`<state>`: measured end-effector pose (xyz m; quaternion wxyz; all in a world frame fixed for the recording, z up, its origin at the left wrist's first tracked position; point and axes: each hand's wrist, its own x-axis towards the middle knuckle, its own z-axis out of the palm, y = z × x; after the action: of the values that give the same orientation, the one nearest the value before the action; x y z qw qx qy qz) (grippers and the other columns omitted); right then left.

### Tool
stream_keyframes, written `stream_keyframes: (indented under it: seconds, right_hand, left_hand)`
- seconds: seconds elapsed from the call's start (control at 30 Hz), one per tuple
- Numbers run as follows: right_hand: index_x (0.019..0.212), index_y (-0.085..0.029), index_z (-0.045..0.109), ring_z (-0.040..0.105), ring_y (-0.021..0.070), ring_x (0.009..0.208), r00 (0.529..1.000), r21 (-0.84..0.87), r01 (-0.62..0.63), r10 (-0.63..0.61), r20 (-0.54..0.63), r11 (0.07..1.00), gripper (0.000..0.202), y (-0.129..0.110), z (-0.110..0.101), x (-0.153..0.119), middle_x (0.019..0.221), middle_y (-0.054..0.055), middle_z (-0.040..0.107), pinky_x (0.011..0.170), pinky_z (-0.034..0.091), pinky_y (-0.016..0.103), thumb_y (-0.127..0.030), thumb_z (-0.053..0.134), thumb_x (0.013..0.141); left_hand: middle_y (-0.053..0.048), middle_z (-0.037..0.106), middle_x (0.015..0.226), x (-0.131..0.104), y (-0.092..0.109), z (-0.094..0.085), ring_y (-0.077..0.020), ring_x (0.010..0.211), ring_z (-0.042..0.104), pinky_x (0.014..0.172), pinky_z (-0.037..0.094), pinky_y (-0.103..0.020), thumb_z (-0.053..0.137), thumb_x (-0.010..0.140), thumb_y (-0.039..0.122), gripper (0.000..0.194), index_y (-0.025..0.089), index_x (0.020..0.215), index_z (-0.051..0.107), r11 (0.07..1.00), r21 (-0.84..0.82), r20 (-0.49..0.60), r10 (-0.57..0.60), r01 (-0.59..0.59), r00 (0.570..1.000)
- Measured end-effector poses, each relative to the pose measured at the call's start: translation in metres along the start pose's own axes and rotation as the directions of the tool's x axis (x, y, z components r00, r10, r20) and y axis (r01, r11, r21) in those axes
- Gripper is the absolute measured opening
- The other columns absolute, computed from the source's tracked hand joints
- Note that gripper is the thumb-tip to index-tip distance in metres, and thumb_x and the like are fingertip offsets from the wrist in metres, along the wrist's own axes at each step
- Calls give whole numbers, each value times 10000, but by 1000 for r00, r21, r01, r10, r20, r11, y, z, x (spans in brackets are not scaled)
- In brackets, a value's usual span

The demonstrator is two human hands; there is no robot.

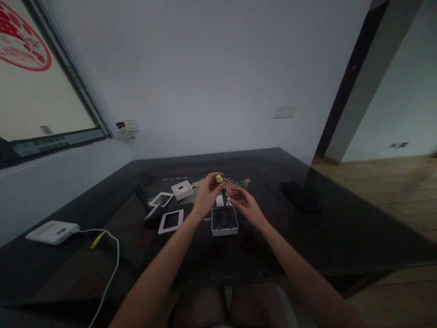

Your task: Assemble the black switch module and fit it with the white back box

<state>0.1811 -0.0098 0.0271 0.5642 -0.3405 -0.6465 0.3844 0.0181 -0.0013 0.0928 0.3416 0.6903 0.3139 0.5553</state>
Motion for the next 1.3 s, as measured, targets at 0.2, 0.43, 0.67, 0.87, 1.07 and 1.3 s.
stream_keyframes:
  seconds: [0.2, 0.43, 0.67, 0.87, 1.07, 1.3]
  right_hand:
    - [966, -180, 641, 622, 196, 935, 1000, -136, 10, -7, 21, 991, 239, 0, 3, -3, 991, 71, 670, 828, 489, 339, -374, 561, 851]
    - [1095, -196, 621, 558, 223, 1074, 953, -443, 248, -136, 269, 861, 294, -1, 19, -19, 1091, 97, 641, 950, 421, 389, -353, 605, 847]
    - [1268, -179, 539, 456, 292, 1216, 915, -569, 256, -6, 404, 781, 757, 13, 25, -24, 1290, 159, 525, 1032, 361, 443, -519, 769, 632]
    - [1269, -188, 539, 448, 295, 1224, 920, -558, 249, -14, 391, 792, 736, 16, 24, -25, 1294, 156, 523, 1028, 364, 449, -484, 776, 638]
    - [1270, -200, 538, 456, 296, 1215, 918, -550, 245, -9, 395, 799, 724, 14, 25, -25, 1287, 149, 531, 1025, 365, 462, -473, 776, 643]
    - [1266, -184, 536, 465, 297, 1202, 916, -553, 262, -23, 401, 791, 726, 14, 26, -23, 1277, 156, 540, 1017, 372, 456, -457, 783, 641]
  left_hand:
    - [-62, 653, 981, 3, 26, -9, -156, 838, 675, 754, 530, -285, 604, 826, 255, 289, 184, 1094, 523, 998, -43, -95, 47, -51, 994]
    - [-56, 656, 971, -7, 33, -36, -148, 802, 669, 695, 546, -264, 637, 811, 310, 362, 196, 1136, 526, 997, 49, -186, 62, -54, 981]
    - [-53, 638, 977, -29, -3, -40, -136, 802, 663, 707, 543, -239, 621, 828, 366, 384, 207, 1167, 535, 997, 74, -346, 44, -19, 937]
    - [-53, 627, 980, -29, -16, -33, -122, 790, 657, 723, 533, -231, 606, 842, 371, 375, 208, 1170, 527, 996, 82, -346, 51, -24, 937]
    - [-52, 631, 980, -30, -13, -33, -131, 801, 660, 730, 530, -241, 592, 849, 387, 379, 208, 1175, 520, 993, 114, -330, 65, -29, 942]
    - [-73, 641, 1040, -29, -9, -35, -139, 857, 654, 766, 539, -265, 552, 881, 364, 409, 216, 1255, 480, 997, 67, -158, 42, -32, 987]
